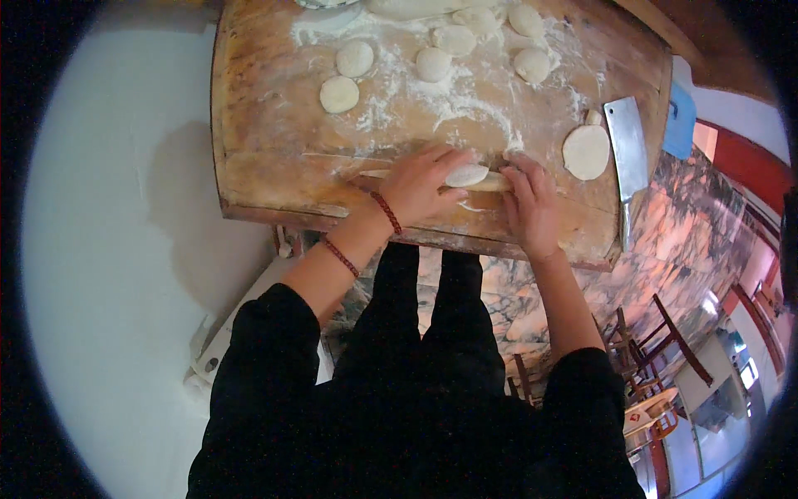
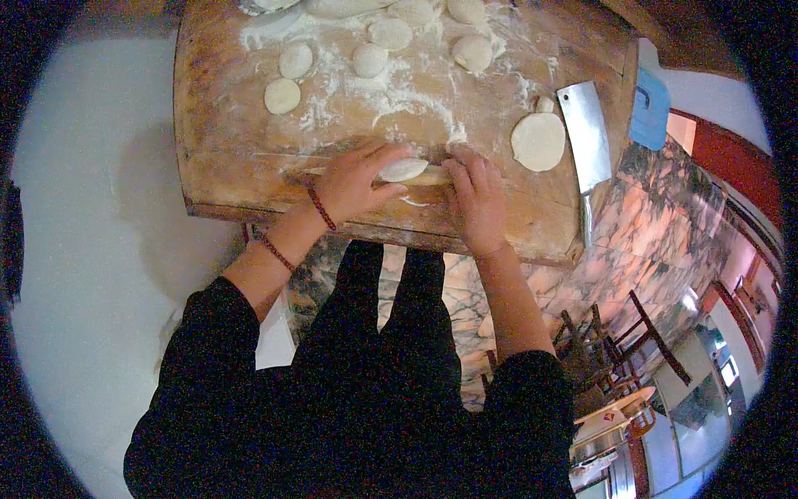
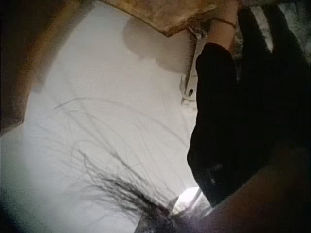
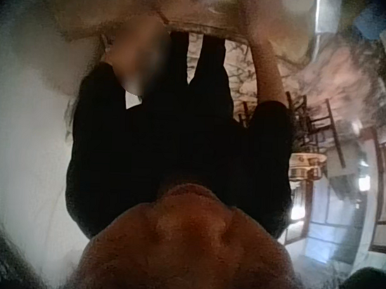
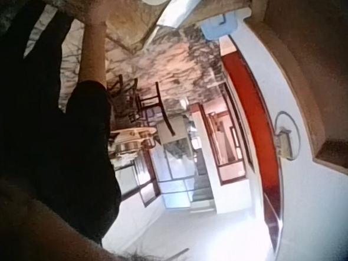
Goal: The person flattens small pieces of dough with a rolling pin on a wooden board. The person picks up a small dough ball, places it on the floured board, and rolls it out by hand into a thin circular wrapper, repeating this for several pieces and stacking the finished wrappers.
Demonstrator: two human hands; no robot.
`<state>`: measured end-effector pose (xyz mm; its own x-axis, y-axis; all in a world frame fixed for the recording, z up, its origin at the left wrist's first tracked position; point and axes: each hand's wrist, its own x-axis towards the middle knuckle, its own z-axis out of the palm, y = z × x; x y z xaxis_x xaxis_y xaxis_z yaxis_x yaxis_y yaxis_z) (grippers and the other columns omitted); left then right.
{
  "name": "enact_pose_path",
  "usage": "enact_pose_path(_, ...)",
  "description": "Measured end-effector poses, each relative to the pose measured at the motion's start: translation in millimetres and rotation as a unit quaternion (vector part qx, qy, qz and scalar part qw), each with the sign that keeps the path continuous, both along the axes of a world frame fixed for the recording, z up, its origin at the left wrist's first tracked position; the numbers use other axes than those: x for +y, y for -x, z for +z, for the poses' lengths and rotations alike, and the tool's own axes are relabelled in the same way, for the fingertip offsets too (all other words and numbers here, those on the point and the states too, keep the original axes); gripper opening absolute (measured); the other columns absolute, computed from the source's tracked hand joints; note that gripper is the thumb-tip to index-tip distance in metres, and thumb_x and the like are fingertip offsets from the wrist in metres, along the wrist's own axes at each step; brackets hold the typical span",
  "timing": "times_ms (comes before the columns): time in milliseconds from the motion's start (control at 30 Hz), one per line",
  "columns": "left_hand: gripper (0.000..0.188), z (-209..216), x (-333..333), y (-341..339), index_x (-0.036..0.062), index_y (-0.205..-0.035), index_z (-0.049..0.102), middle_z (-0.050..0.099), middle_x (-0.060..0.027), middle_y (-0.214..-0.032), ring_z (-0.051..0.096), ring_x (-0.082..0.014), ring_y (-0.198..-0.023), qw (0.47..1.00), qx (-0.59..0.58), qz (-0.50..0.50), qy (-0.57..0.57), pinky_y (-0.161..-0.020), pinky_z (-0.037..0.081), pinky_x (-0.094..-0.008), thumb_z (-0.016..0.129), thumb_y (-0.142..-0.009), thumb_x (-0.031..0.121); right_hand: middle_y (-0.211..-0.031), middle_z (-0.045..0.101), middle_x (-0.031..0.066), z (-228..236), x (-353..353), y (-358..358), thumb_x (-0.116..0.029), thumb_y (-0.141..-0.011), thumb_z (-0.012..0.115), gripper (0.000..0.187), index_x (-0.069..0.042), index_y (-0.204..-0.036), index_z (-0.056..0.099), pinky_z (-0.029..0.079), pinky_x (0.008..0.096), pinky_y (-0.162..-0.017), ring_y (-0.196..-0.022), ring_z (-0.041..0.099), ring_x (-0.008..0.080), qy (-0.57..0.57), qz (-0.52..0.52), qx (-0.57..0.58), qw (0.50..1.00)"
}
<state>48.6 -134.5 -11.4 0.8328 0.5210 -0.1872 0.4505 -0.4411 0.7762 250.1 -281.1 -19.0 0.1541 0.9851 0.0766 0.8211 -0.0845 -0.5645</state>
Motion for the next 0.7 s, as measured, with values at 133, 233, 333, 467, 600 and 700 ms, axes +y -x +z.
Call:
enact_pose_path(133, 0.028, -14.2, -0.3, 2.2, 0.0082, -0.112, 0.072, 0.072, -0.0143, -0.098, 0.07, -0.0332, -0.093, 0.997, -0.038, 0.051, 0.042, -0.081, 0.055, -0.0433, 0.074, -0.089, 0.023, -0.116, 0.06, 0.0104, 13.8, 3.2, -1.6, -0.004, -0.076, 0.067, 0.042, -0.009, -0.118, 0.061, 0.047, 0.0482, -0.097, -0.11, 0.058, 0.0357, 0.008, -0.023, -0.008, 1.0)
enact_pose_path(233, 0.027, -0.9, 5.7, -4.7, 0.0053, -0.111, 0.073, 0.07, -0.0169, -0.087, 0.069, -0.0327, -0.08, 0.976, 0.046, 0.179, 0.119, -0.075, 0.054, -0.0416, 0.073, -0.092, 0.024, -0.111, 0.059, 0.011, 14.6, 1.2, -6.5, -0.007, -0.075, 0.067, 0.04, -0.009, -0.114, 0.061, 0.046, 0.0492, -0.095, -0.105, 0.058, 0.0342, -0.024, -0.008, -0.079, 0.997)
enact_pose_path(333, 0.031, -5.8, 14.5, 4.2, 0.0024, -0.114, 0.072, 0.072, -0.0112, -0.085, 0.067, -0.023, -0.076, 0.935, 0.015, 0.322, 0.148, -0.072, 0.053, -0.0345, 0.074, -0.093, 0.025, -0.109, 0.059, 0.0121, 22.9, -8.4, 0.9, -0.009, -0.074, 0.067, 0.039, -0.008, -0.112, 0.06, 0.045, 0.0516, -0.094, -0.105, 0.059, 0.0344, -0.032, 0.01, -0.078, 0.996)
enact_pose_path(467, 0.027, 0.6, 21.1, -14.7, 0.0035, -0.108, 0.071, 0.07, -0.0063, -0.091, 0.067, -0.0156, -0.081, 0.895, -0.121, 0.428, 0.031, -0.074, 0.053, -0.0294, 0.08, -0.088, 0.019, -0.102, 0.059, 0.0134, 21.1, -40.4, 20.1, -0.003, -0.069, 0.067, 0.038, -0.007, -0.107, 0.06, 0.046, 0.0503, -0.091, -0.097, 0.058, 0.0364, -0.051, -0.009, -0.02, 0.998)
enact_pose_path(600, 0.023, -23.8, 13.9, -49.8, 0.0081, -0.098, 0.067, 0.066, -0.008, -0.097, 0.067, -0.0245, -0.089, 0.933, -0.112, 0.314, -0.136, -0.078, 0.055, -0.0359, 0.082, -0.081, 0.012, -0.096, 0.06, 0.0117, 21.1, -63.4, 48.0, 0.003, -0.067, 0.062, 0.03, -0.008, -0.094, 0.057, 0.045, 0.0454, -0.079, -0.091, 0.059, 0.0329, -0.008, -0.009, 0.028, 1.0)
enact_pose_path(700, 0.025, -33.8, -1.1, -82.9, 0.0105, -0.097, 0.067, 0.065, -0.0091, -0.099, 0.065, -0.0313, -0.092, 0.963, -0.067, 0.231, -0.126, -0.079, 0.054, -0.0425, 0.082, -0.077, 0.009, -0.096, 0.061, 0.0108, 17.8, -74.7, 55.1, 0.004, -0.068, 0.061, 0.029, -0.007, -0.094, 0.057, 0.045, 0.0452, -0.079, -0.09, 0.059, 0.0325, 0.004, 0.006, 0.044, 0.999)
